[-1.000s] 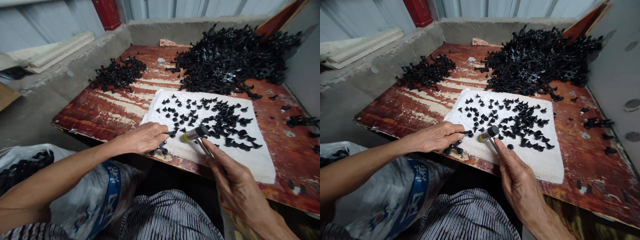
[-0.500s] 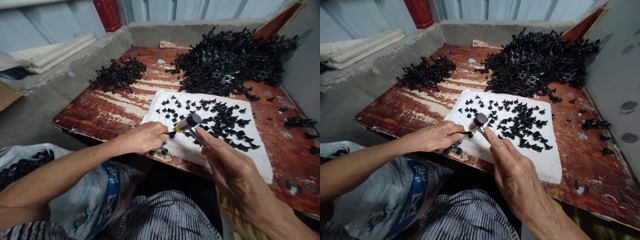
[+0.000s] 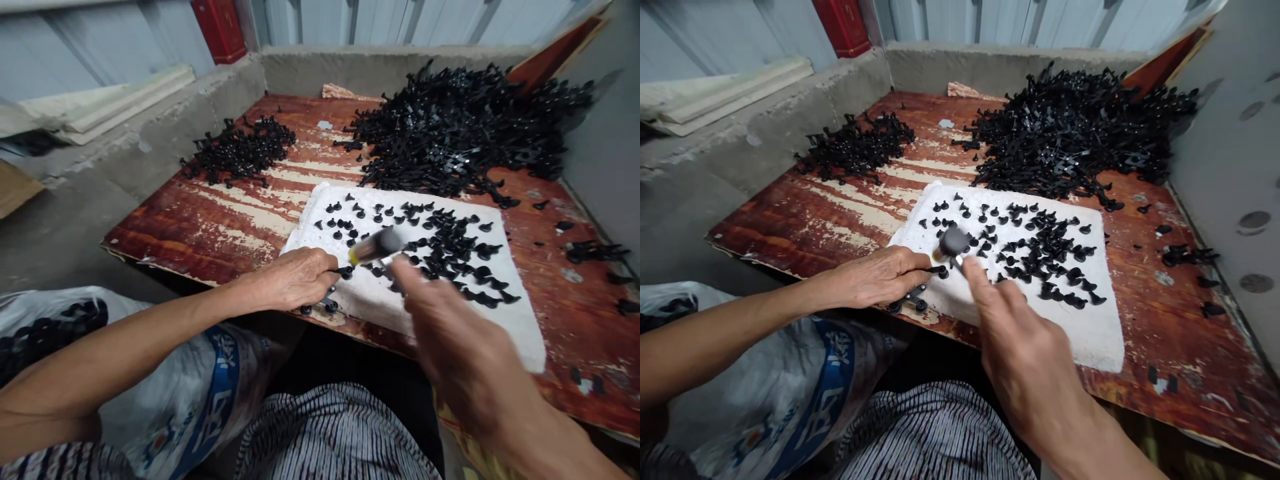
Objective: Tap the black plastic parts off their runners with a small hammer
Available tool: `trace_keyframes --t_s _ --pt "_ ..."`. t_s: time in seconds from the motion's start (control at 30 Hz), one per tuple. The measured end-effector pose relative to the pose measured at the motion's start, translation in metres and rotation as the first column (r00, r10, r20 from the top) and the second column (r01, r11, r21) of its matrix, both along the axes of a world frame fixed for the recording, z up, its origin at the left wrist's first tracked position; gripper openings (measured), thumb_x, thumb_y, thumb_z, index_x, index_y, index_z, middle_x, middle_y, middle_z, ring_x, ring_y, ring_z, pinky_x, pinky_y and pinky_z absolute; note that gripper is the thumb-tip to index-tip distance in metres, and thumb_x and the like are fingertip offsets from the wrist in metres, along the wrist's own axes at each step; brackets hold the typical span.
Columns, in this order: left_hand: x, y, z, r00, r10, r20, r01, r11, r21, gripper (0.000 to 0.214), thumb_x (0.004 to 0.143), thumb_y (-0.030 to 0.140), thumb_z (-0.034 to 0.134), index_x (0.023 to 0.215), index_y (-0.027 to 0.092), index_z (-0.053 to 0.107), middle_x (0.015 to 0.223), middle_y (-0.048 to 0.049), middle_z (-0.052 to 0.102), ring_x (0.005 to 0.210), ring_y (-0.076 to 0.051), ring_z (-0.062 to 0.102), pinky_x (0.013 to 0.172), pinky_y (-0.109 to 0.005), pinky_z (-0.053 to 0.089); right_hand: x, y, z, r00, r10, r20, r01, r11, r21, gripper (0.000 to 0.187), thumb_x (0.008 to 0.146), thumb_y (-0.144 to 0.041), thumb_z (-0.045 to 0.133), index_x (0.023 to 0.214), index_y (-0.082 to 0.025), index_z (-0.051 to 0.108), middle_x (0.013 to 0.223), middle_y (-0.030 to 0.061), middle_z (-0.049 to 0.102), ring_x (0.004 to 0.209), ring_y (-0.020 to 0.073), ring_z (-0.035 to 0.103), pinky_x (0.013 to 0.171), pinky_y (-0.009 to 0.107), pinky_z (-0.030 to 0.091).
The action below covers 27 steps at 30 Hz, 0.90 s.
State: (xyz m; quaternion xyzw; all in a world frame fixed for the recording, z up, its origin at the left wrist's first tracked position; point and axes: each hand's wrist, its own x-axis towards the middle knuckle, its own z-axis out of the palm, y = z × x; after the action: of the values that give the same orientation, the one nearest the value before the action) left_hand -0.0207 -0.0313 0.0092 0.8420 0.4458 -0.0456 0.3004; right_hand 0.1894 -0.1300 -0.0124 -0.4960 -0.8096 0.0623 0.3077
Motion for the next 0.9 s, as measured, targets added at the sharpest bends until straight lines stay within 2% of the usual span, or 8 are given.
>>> trace_keyframes --t_s 0.07,0.23,0.37,0.5,0.63,0.7,0.8,0.9 --pt "0.001 -0.001 0.0 1.0 0.007 -0.016 -0.007 1.0 -0.01 0.023 0.087 0.025 0.038 0.074 0.017 0.055 0.059 0.0005 0.05 0.054 -0.011 0.044 0.054 -0.026 0.028 0.001 0.002 -0.003 0.998 0.04 0.054 -0.039 0.999 -0.024 0.061 0.088 -0.006 0.04 0.147 -0.023 0.037 0.084 0.0067 0.061 0.051 0.0135 0.054 0.044 0.024 0.049" --pt "0.002 -0.003 0.002 1.0 0.016 0.012 -0.016 1.0 -0.01 0.022 0.087 0.024 0.039 0.072 0.017 0.054 0.058 0.0017 0.048 0.054 -0.011 0.043 0.054 -0.026 0.026 -0.001 0.004 -0.005 0.999 -0.026 0.021 0.024 0.997 0.07 0.066 0.089 -0.006 0.039 0.151 -0.025 0.028 0.086 0.007 0.062 0.058 0.015 0.058 0.046 0.022 0.049" --pt "0.0 -0.002 -0.001 0.999 0.021 0.027 -0.021 1.0 -0.024 0.02 0.086 0.022 0.039 0.071 0.017 0.053 0.057 0.0027 0.046 0.052 -0.01 0.041 0.052 -0.026 0.025 -0.003 0.003 -0.011 0.994 0.021 0.106 -0.02 1.0 -0.017 0.061 0.087 -0.005 0.036 0.147 -0.017 0.036 0.081 0.0077 0.061 0.051 0.0146 0.055 0.043 0.025 0.048" --pt "-0.005 0.004 -0.007 0.988 0.028 0.15 -0.011 0.993 -0.114 0.023 0.085 0.027 0.042 0.065 0.017 0.049 0.055 0.0046 0.039 0.05 -0.008 0.036 0.048 -0.023 0.023 -0.003 0.011 -0.012 0.999 -0.009 -0.032 0.005 0.994 -0.113 0.049 0.09 -0.013 0.039 0.138 -0.017 0.048 0.089 0.0106 0.067 0.06 0.0171 0.061 0.054 0.028 0.052" --pt "0.0 0.005 0.0 0.96 -0.056 0.275 0.119 0.969 -0.216 0.023 0.085 0.024 0.043 0.063 0.016 0.046 0.055 0.0056 0.037 0.049 -0.006 0.035 0.047 -0.02 0.025 -0.009 0.027 0.002 0.949 -0.071 -0.308 -0.002 0.973 -0.229 0.032 0.091 -0.027 0.05 0.12 -0.019 0.06 0.093 0.0081 0.068 0.076 0.0195 0.064 0.069 0.031 0.053" --pt "0.006 0.002 0.007 0.945 -0.114 0.308 0.183 0.961 -0.206 0.022 0.084 0.02 0.043 0.063 0.016 0.046 0.056 0.0056 0.038 0.05 -0.006 0.036 0.048 -0.02 0.026 -0.014 0.034 0.008 0.9 -0.094 -0.425 -0.064 0.938 -0.342 0.017 0.085 -0.033 0.058 0.094 -0.02 0.065 0.076 0.0035 0.064 0.064 0.0163 0.058 0.057 0.027 0.049" --pt "0.009 -0.005 0.013 0.936 -0.168 0.308 0.226 0.961 -0.163 0.023 0.086 0.025 0.043 0.065 0.017 0.049 0.058 0.0053 0.041 0.051 -0.007 0.038 0.048 -0.021 0.027 -0.019 0.036 0.006 0.785 -0.17 -0.596 -0.234 0.81 -0.538 0.021 0.081 -0.04 0.063 0.074 -0.02 0.059 0.057 -0.0027 0.051 0.046 0.0103 0.044 0.041 0.022 0.037" --pt "0.001 -0.014 0.013 0.965 -0.038 0.259 0.057 0.996 -0.069 0.03 0.09 0.041 0.043 0.076 0.018 0.056 0.065 0.0037 0.049 0.058 -0.009 0.045 0.053 -0.023 0.031 -0.018 0.028 -0.004 0.686 -0.295 -0.665 -0.268 0.747 -0.608 0.026 0.079 -0.045 0.064 0.075 -0.02 0.057 0.053 -0.0064 0.043 0.039 0.0068 0.034 0.034 0.02 0.028"
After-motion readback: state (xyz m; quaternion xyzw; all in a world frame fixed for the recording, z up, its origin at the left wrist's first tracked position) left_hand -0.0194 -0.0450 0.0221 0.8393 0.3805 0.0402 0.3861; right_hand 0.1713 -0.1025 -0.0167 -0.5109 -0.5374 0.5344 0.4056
